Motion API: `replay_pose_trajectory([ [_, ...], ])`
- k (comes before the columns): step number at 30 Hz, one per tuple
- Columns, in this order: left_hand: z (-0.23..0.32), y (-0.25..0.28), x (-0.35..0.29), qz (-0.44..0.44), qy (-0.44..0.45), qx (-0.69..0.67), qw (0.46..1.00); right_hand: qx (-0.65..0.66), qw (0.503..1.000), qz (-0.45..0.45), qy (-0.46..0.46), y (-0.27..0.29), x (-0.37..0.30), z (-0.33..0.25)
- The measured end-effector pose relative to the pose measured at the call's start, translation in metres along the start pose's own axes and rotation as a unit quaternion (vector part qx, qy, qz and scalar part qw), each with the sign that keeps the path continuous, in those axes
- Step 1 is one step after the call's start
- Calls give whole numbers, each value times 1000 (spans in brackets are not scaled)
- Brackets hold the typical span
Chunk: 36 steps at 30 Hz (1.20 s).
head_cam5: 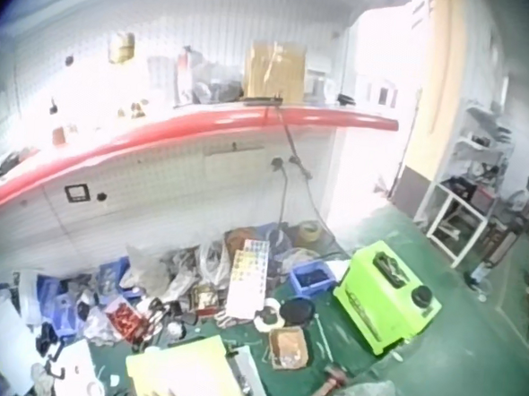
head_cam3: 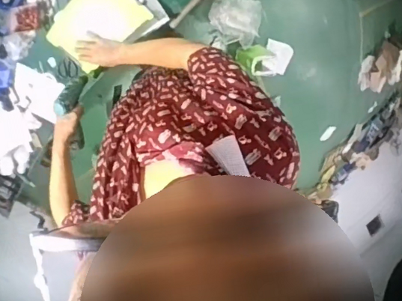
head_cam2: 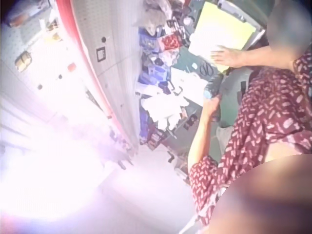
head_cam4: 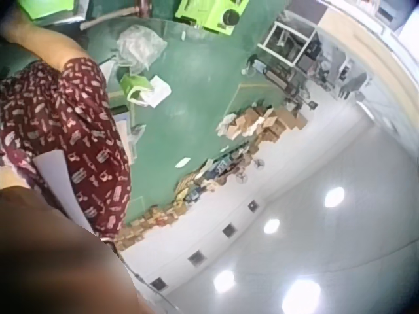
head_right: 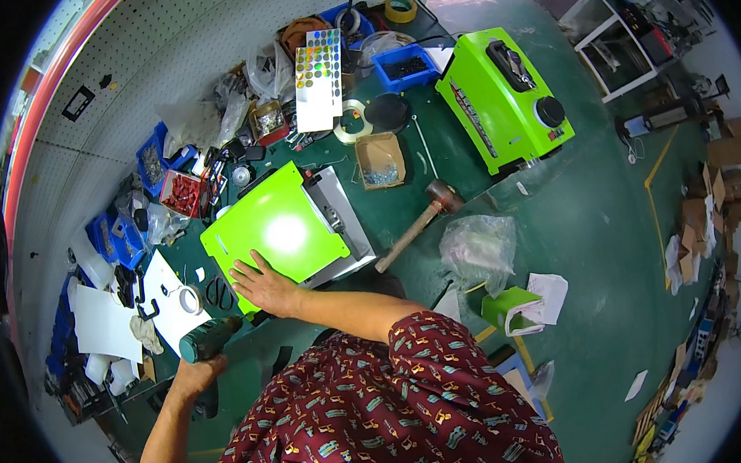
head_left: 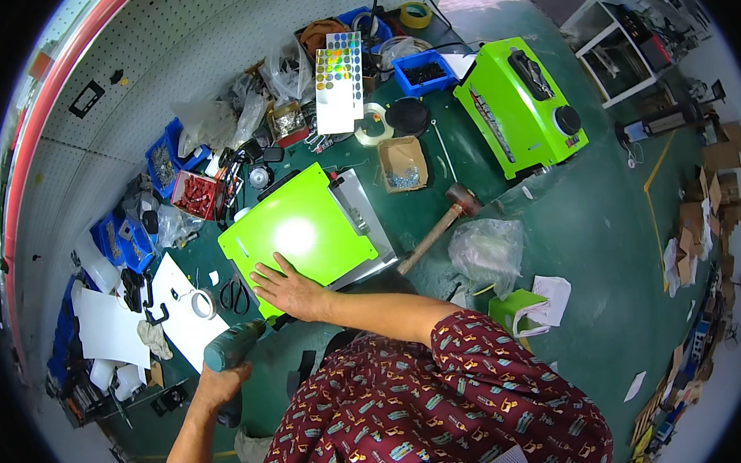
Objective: The person assembles a lime-green electronics enclosure by inserting a cylindrical component, then using a cordless drill to fasten screws into the case. They retrieve a black plastic bracket, attach it to the enclosure, and continue securing the assembly with additional screws. The person also handles a metal plate and aligns it with the enclosure before fastening it.
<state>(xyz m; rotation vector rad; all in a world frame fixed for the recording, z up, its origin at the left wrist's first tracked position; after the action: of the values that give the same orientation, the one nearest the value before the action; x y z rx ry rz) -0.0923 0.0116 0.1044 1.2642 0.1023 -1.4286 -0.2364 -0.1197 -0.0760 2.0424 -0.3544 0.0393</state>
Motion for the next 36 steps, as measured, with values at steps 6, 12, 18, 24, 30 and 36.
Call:
replay_pose_trajectory([
  [6,1,-17,-13,59,65,-38,995,324,939,113,2,57,-37,50],
  [12,18,-22,-18,76,95,-88,989,98,916,233,-312,151,-157,254],
  [18,45,-17,-36,120,136,-90,979,-50,935,-66,-344,131,-152,317],
  [24,48,-45,-43,165,97,-197,962,-59,950,-64,-299,123,-147,318],
  [30,52,-66,-24,78,-13,-140,987,336,823,198,-412,153,-146,271],
  [36,59,-76,18,58,-113,-160,979,739,460,258,-419,145,-155,103],
])
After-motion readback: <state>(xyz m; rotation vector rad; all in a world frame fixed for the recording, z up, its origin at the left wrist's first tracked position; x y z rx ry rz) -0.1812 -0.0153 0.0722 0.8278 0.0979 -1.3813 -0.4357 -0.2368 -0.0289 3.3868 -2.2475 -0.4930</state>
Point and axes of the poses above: each hand's wrist, its own x-axis towards the middle knuckle, its own y-axis out of the back of the hand, z = x × y, the point moved 3 cm from there along x, towards the middle knuckle, and after that the axes turned 11 degrees about x, right-handed, at the moved point
